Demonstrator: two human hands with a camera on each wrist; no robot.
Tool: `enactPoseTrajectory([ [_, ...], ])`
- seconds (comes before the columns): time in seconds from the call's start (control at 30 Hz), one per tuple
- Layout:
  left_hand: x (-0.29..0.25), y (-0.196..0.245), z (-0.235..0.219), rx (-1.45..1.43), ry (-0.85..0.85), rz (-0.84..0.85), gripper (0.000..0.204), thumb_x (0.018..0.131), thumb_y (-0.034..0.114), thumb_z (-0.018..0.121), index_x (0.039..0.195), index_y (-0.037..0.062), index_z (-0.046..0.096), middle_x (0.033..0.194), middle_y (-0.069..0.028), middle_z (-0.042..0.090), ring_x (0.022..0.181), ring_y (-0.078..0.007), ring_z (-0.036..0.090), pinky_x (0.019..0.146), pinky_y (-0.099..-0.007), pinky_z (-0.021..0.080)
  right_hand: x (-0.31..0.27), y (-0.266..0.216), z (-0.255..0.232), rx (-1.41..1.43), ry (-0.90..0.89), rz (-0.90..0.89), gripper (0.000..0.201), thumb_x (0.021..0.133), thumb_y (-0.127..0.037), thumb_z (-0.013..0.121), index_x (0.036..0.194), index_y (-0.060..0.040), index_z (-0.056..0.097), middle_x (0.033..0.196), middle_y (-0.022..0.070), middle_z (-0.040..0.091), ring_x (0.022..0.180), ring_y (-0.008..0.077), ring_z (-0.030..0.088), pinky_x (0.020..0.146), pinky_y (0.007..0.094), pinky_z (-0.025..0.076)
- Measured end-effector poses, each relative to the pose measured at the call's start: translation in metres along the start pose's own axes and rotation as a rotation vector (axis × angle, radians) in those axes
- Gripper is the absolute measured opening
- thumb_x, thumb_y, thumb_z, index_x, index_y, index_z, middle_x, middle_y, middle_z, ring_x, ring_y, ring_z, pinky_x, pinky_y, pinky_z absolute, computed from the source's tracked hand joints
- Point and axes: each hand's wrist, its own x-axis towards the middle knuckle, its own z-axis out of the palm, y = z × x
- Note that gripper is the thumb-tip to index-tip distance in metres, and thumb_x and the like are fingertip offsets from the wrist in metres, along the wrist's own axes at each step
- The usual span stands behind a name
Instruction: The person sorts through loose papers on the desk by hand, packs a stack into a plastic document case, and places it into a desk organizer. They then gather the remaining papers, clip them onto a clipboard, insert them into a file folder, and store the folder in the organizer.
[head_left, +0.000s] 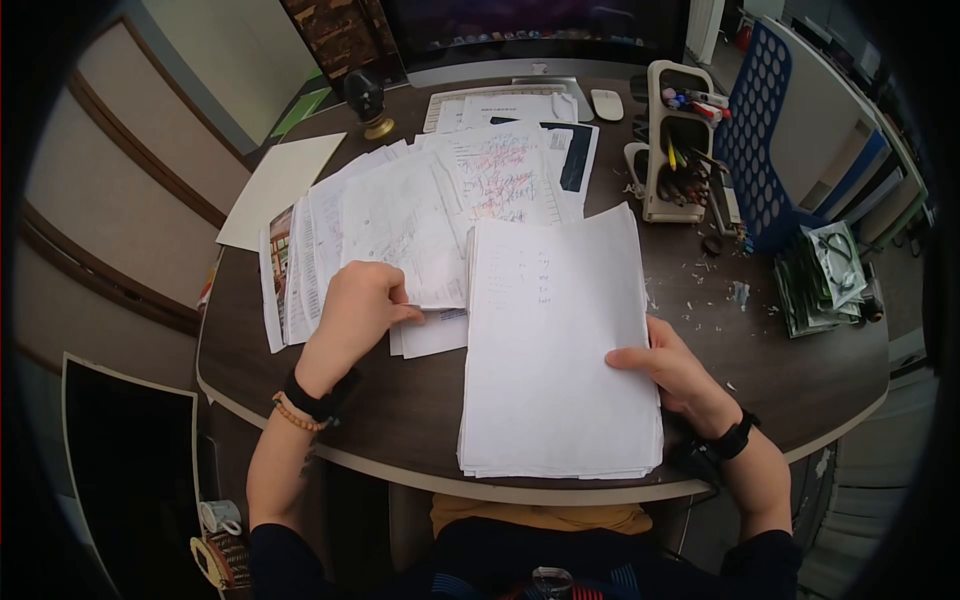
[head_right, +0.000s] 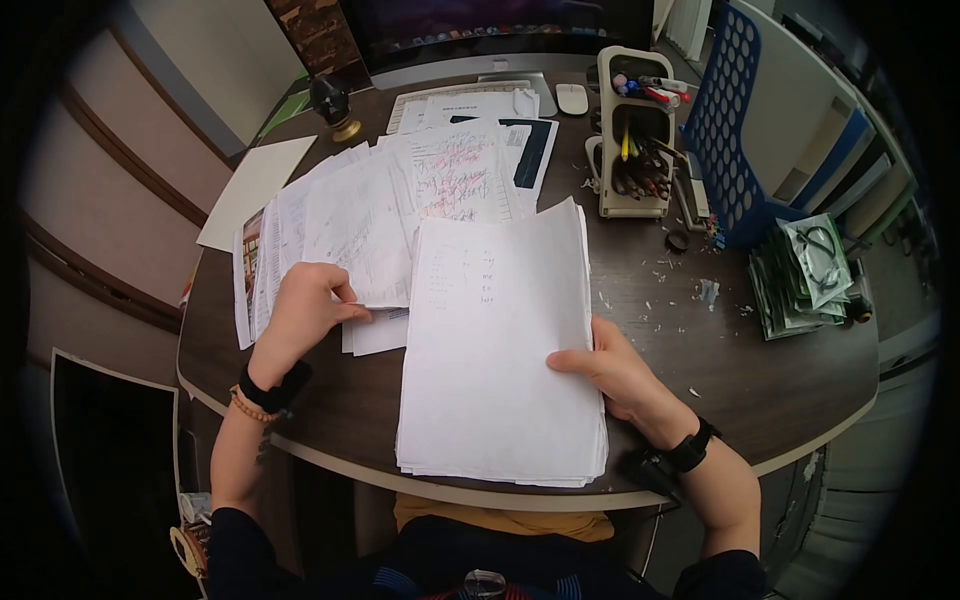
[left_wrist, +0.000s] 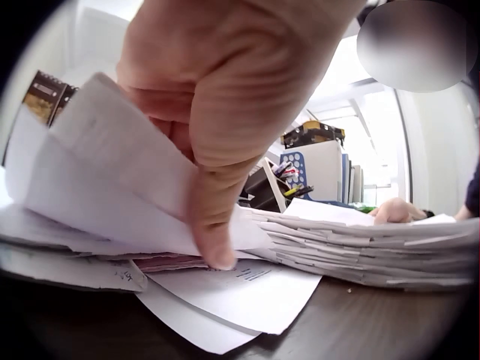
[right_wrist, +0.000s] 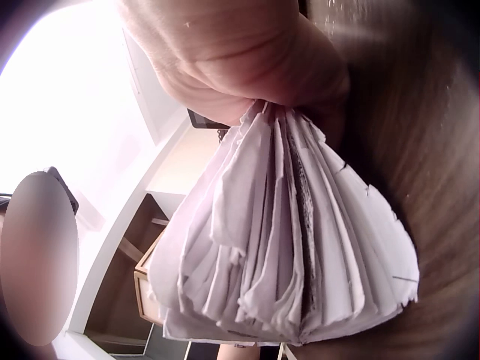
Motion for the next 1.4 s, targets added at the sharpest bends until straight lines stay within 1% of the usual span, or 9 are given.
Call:
enactPoseTrajectory([
  [0.13,-0.001,-0.019,-0.008,-0.245,0.081,-0.001,0.014,0.078,0.005,0.072,0.074,-0.0007,0.060,0.067,-0.0113,0.062,0.060,-0.0190,0.061,0.058,-0.0300,0.044,0.001,0.000,-0.001,-0.002,0.002,-0.005,0.043,0.080,-0.003,0.062,0.120,0.0094,0.051,0.106,0.0145,0.063,0.090,0.0185,0.065,0.080,0.0307,0.053],
  [0.2,-0.003,-0.022,-0.014,-0.154,0.395,-0.130,0.012,0.079,0.003,0.071,0.081,-0.0010,0.060,0.072,-0.0132,0.062,0.063,-0.0171,0.062,0.059,-0.0306,0.045,0.002,0.004,-0.003,-0.004,-0.009,-0.003,0.043,0.080,-0.003,0.062,0.120,0.0095,0.051,0.106,0.0140,0.063,0.089,0.0184,0.065,0.080,0.0306,0.053],
  [0.23,-0.004,-0.016,-0.017,-0.154,0.392,-0.129,0.012,0.079,0.003,0.071,0.081,-0.0010,0.060,0.072,-0.0132,0.062,0.063,-0.0171,0.062,0.059,-0.0306,0.045,0.002,0.003,-0.003,-0.002,-0.008,-0.001,0.043,0.080,-0.003,0.062,0.120,0.0095,0.051,0.106,0.0140,0.063,0.089,0.0184,0.065,0.080,0.0306,0.053],
  [0.3,-0.006,0.004,-0.025,-0.213,0.852,-0.123,0.009,0.082,-0.002,0.064,0.091,-0.0008,0.063,0.082,-0.0177,0.066,0.074,-0.0336,0.066,0.067,-0.0352,0.052,0.001,0.002,-0.001,0.001,0.008,-0.004,0.042,0.080,-0.003,0.062,0.119,0.0094,0.052,0.105,0.0139,0.063,0.089,0.0182,0.064,0.080,0.0304,0.052],
  [0.4,-0.029,0.034,-0.025,0.166,0.803,0.108,0.020,0.079,-0.006,0.061,0.098,-0.0016,0.065,0.091,-0.0183,0.067,0.083,-0.0325,0.068,0.073,-0.0358,0.053,0.001,0.001,0.000,0.009,0.005,-0.007,0.041,0.080,-0.004,0.063,0.118,0.0092,0.053,0.105,0.0140,0.063,0.090,0.0184,0.064,0.081,0.0302,0.052],
  [0.6,-0.068,0.124,0.018,0.158,0.430,0.604,0.027,0.076,0.003,0.060,0.100,-0.0065,0.066,0.097,-0.0171,0.067,0.091,-0.0301,0.068,0.074,-0.0340,0.055,0.001,0.002,-0.003,0.000,-0.014,-0.011,0.043,0.081,-0.005,0.063,0.120,0.0093,0.052,0.109,0.0139,0.064,0.093,0.0179,0.064,0.082,0.0297,0.052],
  [1.03,-0.098,0.148,0.065,0.167,0.249,0.717,0.030,0.081,0.007,0.059,0.106,-0.0065,0.065,0.104,-0.0210,0.065,0.096,-0.0321,0.066,0.075,-0.0339,0.055,0.004,0.008,-0.005,0.018,-0.046,-0.074,0.039,0.088,-0.006,0.058,0.124,0.0090,0.052,0.117,0.0135,0.062,0.103,0.0163,0.062,0.086,0.0290,0.051],
  [1.3,-0.094,0.160,0.069,0.204,0.083,0.610,0.056,0.085,0.036,0.062,0.127,-0.0003,0.055,0.130,-0.0218,0.054,0.111,-0.0343,0.056,0.080,-0.0376,0.049,0.001,-0.009,0.012,0.288,0.074,0.051,0.052,0.098,-0.030,0.047,0.133,0.0068,0.041,0.125,0.0169,0.057,0.104,0.0208,0.063,0.090,0.0310,0.051],
  [1.4,-0.092,0.163,0.060,0.086,-0.024,0.544,0.066,0.085,0.044,0.062,0.134,0.0016,0.049,0.136,-0.0216,0.048,0.114,-0.0345,0.052,0.084,-0.0404,0.047,0.000,-0.011,0.011,0.293,-0.003,0.046,0.052,0.094,-0.031,0.056,0.131,0.0051,0.045,0.122,0.0161,0.059,0.106,0.0177,0.061,0.088,0.0304,0.052],
])
